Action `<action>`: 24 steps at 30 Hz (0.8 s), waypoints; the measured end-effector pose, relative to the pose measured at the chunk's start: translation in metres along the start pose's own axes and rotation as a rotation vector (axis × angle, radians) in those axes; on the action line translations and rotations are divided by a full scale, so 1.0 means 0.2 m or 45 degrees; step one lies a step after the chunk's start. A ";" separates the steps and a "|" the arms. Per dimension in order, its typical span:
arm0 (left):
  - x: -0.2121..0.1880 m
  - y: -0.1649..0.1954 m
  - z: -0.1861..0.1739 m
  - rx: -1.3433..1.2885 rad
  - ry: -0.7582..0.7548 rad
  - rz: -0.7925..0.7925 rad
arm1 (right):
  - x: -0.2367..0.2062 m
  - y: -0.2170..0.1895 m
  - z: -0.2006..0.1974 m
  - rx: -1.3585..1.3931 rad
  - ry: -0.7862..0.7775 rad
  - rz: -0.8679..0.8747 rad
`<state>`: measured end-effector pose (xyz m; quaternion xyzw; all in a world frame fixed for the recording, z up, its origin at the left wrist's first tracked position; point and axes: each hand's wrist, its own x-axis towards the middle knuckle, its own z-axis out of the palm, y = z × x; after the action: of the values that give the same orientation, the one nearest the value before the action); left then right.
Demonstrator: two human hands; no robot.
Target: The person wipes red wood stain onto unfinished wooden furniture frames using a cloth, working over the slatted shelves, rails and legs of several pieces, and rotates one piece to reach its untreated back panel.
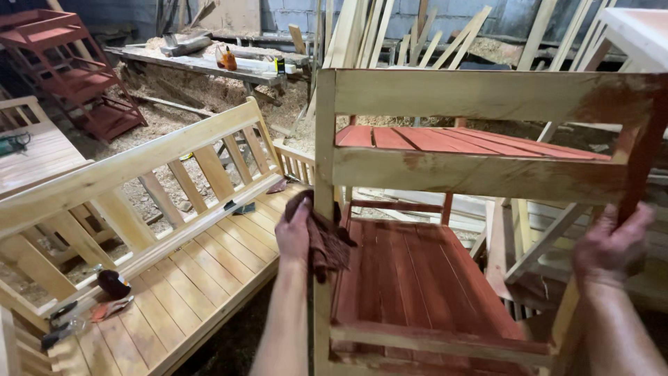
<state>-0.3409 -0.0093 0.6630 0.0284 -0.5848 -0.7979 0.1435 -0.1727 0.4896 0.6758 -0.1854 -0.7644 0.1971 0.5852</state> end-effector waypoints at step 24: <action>0.70 -0.31 0.21 -0.542 -0.228 -0.149 | 0.40 -0.09 0.54 -0.200 -0.391 0.243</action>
<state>-0.4965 0.0090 0.6346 -0.0396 -0.4110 -0.9095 0.0474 -0.2971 0.5064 0.7250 -0.2698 -0.8366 0.2174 0.4243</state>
